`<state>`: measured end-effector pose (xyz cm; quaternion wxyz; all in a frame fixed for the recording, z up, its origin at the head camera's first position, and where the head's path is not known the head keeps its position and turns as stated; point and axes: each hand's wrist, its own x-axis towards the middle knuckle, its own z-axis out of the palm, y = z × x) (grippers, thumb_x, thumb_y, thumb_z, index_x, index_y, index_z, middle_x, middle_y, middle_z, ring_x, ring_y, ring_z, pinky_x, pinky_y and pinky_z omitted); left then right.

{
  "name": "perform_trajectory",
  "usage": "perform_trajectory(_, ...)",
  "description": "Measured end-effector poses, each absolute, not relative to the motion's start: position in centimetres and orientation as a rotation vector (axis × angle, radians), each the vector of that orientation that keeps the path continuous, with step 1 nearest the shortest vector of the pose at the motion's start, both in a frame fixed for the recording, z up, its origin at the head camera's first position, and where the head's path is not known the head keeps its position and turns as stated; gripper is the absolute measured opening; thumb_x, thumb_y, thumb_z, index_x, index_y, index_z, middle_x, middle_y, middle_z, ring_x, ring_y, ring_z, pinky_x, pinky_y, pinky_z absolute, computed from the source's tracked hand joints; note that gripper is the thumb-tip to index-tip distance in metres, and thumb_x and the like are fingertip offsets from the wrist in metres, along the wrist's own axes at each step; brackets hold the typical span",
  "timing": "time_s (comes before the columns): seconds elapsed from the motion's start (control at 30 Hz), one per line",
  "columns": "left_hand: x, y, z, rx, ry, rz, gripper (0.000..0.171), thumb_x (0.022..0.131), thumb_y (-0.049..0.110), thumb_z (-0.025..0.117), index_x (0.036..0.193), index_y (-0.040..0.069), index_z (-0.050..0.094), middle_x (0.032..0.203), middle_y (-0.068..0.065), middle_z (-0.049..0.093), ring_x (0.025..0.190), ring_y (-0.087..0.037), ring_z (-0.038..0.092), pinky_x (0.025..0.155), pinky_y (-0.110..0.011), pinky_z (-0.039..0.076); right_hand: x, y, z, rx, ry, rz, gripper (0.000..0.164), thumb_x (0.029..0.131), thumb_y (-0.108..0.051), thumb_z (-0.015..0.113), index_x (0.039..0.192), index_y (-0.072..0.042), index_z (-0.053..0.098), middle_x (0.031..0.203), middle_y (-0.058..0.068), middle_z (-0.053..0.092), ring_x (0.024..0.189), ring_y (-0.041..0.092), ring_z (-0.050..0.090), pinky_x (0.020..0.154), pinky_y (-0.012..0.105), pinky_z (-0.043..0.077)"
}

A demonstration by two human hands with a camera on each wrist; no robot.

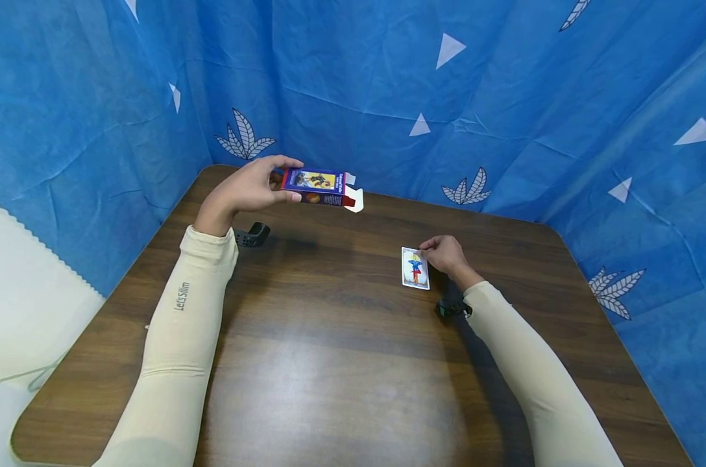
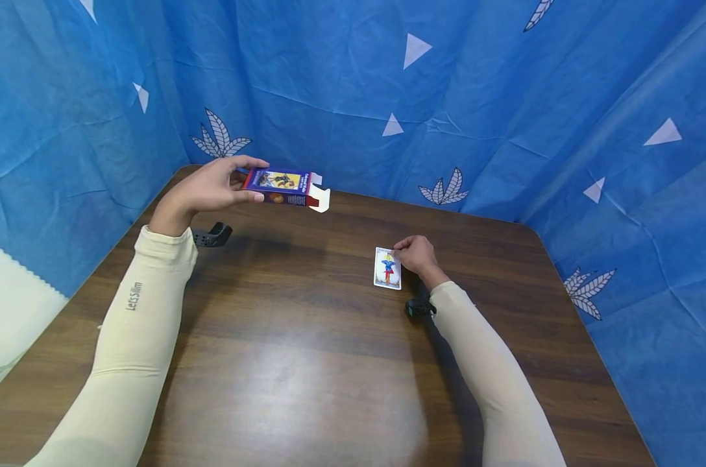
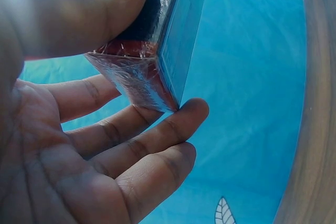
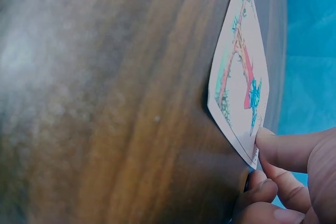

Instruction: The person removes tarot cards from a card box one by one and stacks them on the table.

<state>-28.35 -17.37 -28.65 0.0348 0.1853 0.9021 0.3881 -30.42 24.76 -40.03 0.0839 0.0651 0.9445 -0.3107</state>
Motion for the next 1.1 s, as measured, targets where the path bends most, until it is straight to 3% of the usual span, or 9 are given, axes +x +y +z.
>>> perform_trajectory(0.43, -28.1, -17.5, -27.8, 0.569, 2.778, 1.189, 0.067, 0.091, 0.025, 0.071, 0.149, 0.009, 0.040, 0.144, -0.020, 0.043, 0.121, -0.034, 0.049, 0.102, -0.048, 0.044, -30.8, 24.6, -39.6, 0.181, 2.827, -0.911, 0.019, 0.096, -0.020, 0.063, 0.109, -0.006, 0.068, 0.114, 0.015, 0.061, 0.099, 0.028, 0.053, 0.091, 0.040, 0.048)
perform_trajectory(0.67, -28.2, -17.1, -28.4, 0.561, 2.752, 1.207, 0.067, 0.091, 0.024, 0.071, 0.148, 0.010, 0.041, 0.144, -0.018, 0.042, 0.121, -0.034, 0.048, 0.103, -0.048, 0.044, -30.4, 24.7, -39.5, 0.179, 2.806, -0.871, 0.027, 0.096, -0.023, 0.055, 0.111, -0.003, 0.068, 0.111, 0.015, 0.059, 0.089, 0.026, 0.051, 0.068, 0.032, 0.044)
perform_trajectory(0.87, -28.0, -17.0, -28.7, 0.560, 2.754, 1.202, 0.065, 0.091, 0.022, 0.071, 0.148, 0.009, 0.042, 0.144, -0.019, 0.043, 0.122, -0.034, 0.048, 0.104, -0.050, 0.043, -30.2, 23.4, -38.6, 0.081, 2.889, -1.050, 0.030, 0.100, -0.026, 0.053, 0.114, -0.003, 0.067, 0.119, 0.015, 0.063, 0.100, 0.026, 0.053, 0.084, 0.038, 0.047)
perform_trajectory(0.97, -27.9, -17.1, -28.5, 0.550, 2.763, 1.200, 0.065, 0.091, 0.022, 0.072, 0.148, 0.010, 0.042, 0.144, -0.019, 0.043, 0.121, -0.034, 0.049, 0.104, -0.050, 0.044, -30.2, 21.6, -37.4, -0.056, 2.907, -1.269, 0.030, 0.100, -0.025, 0.055, 0.113, -0.002, 0.068, 0.108, 0.010, 0.064, 0.092, 0.020, 0.051, 0.080, 0.032, 0.045)
perform_trajectory(1.1, -27.8, -17.1, -28.3, 0.545, 2.766, 1.201, 0.066, 0.091, 0.023, 0.072, 0.148, 0.011, 0.041, 0.144, -0.019, 0.043, 0.122, -0.034, 0.050, 0.103, -0.049, 0.044, -29.4, 18.4, -35.3, -0.235, 2.760, -1.637, 0.028, 0.098, -0.021, 0.060, 0.110, 0.003, 0.067, 0.080, 0.000, 0.057, 0.067, 0.011, 0.045, 0.060, 0.024, 0.038)
